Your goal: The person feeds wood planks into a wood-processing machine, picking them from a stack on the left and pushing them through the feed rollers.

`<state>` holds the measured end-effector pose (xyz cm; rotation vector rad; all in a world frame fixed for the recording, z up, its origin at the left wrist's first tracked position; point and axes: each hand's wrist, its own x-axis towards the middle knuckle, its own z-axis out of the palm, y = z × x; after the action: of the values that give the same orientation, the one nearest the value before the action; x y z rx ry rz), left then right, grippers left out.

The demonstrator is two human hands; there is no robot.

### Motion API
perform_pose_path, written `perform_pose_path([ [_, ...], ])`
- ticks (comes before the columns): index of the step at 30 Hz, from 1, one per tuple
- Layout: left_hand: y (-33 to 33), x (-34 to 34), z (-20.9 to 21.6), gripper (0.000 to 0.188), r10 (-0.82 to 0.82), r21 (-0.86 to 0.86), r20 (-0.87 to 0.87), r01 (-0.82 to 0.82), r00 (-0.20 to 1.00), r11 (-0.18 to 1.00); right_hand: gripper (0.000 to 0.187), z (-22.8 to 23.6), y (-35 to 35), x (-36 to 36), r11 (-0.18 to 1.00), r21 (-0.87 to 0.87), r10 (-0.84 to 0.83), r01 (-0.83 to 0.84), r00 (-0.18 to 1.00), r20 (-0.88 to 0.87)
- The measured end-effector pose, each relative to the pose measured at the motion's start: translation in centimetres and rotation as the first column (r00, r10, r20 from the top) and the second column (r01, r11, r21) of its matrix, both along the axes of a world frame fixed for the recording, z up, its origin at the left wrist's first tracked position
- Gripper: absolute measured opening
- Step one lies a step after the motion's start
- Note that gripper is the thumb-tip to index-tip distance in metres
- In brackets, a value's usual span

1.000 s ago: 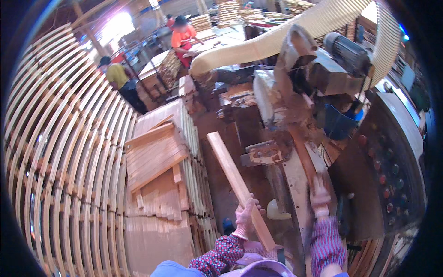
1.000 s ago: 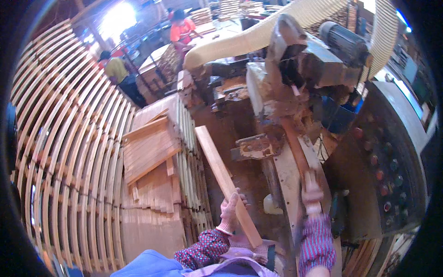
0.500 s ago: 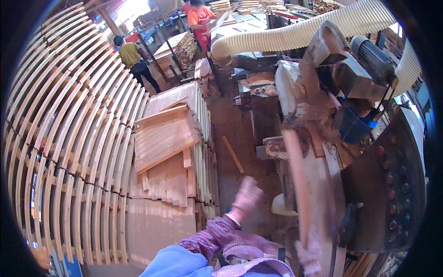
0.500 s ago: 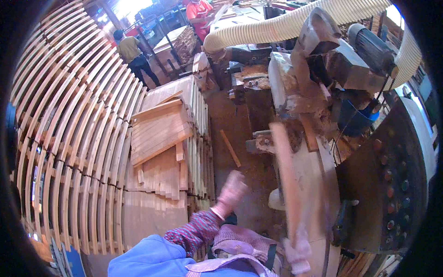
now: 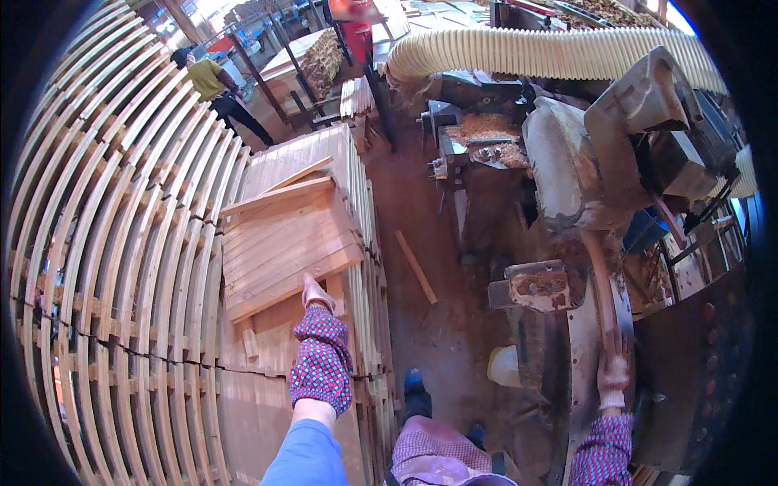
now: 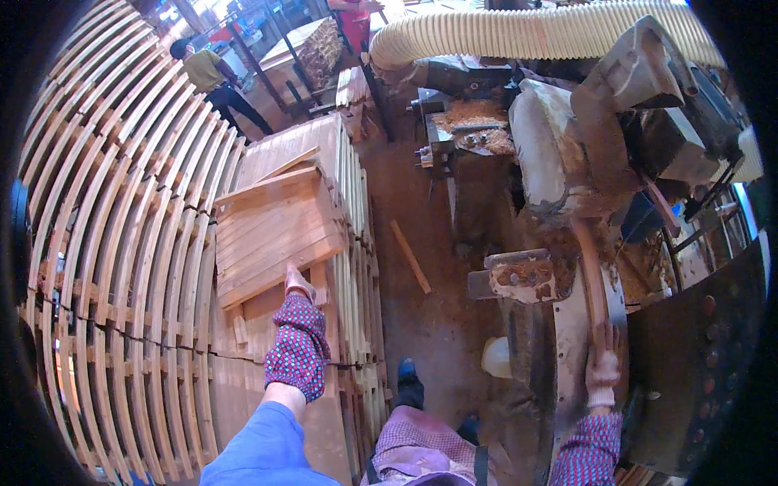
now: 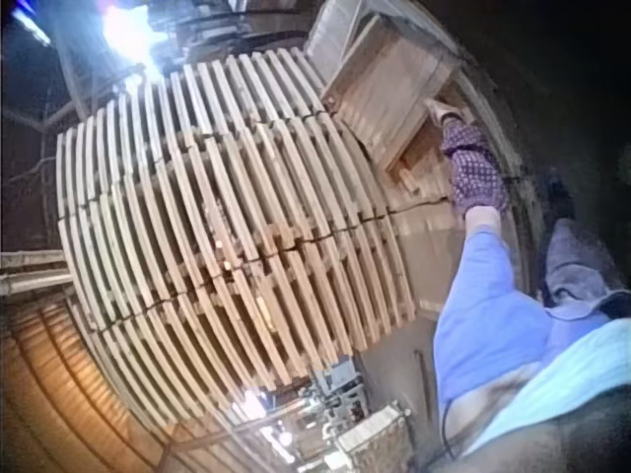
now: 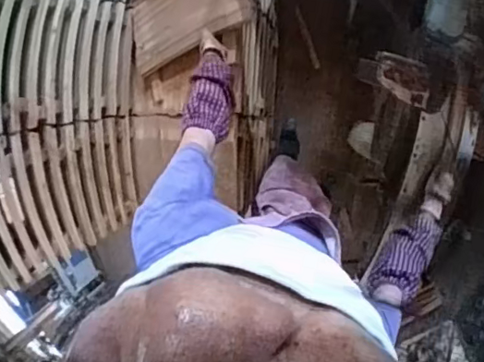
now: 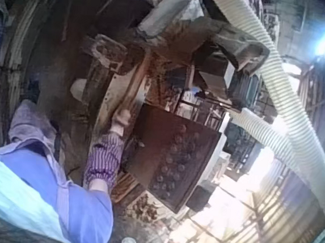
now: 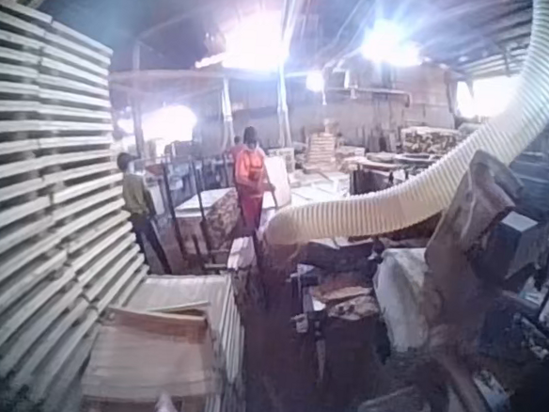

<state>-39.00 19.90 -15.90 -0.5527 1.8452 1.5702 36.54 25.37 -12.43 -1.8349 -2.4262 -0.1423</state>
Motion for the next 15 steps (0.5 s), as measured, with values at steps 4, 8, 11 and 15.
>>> perform_pose_path([
  [4, 0.6, -3.5, -2.8, 0.081, -0.006, 0.099, -0.002, 0.006, 1.0, 0.995, 0.063, 1.8, 5.6, -3.2, 0.999, 0.05, -0.009, 0.008, 1.0, 0.011],
  [8, -4.3, -7.9, -5.7, 0.033, 0.177, 0.464, 0.165, -0.235, 0.97, 0.854, 0.053, 0.0, 7.5, -9.9, 0.999, 0.02, -0.033, 0.047, 0.886, -0.463],
  [11, -8.1, 0.4, -1.7, 0.03, 0.093, 0.517, -0.09, -0.033, 0.992, 0.856, 0.041, 4.2, 1.2, -16.1, 0.926, -0.362, -0.351, 0.108, 0.597, -0.721],
  [15, -15.1, 18.4, 3.0, 0.061, -0.072, 0.56, -0.425, 0.325, 0.902, 0.762, 0.04, 12.2, -7.3, -23.4, 0.809, -0.354, -0.138, -0.469, 0.434, -0.89],
])
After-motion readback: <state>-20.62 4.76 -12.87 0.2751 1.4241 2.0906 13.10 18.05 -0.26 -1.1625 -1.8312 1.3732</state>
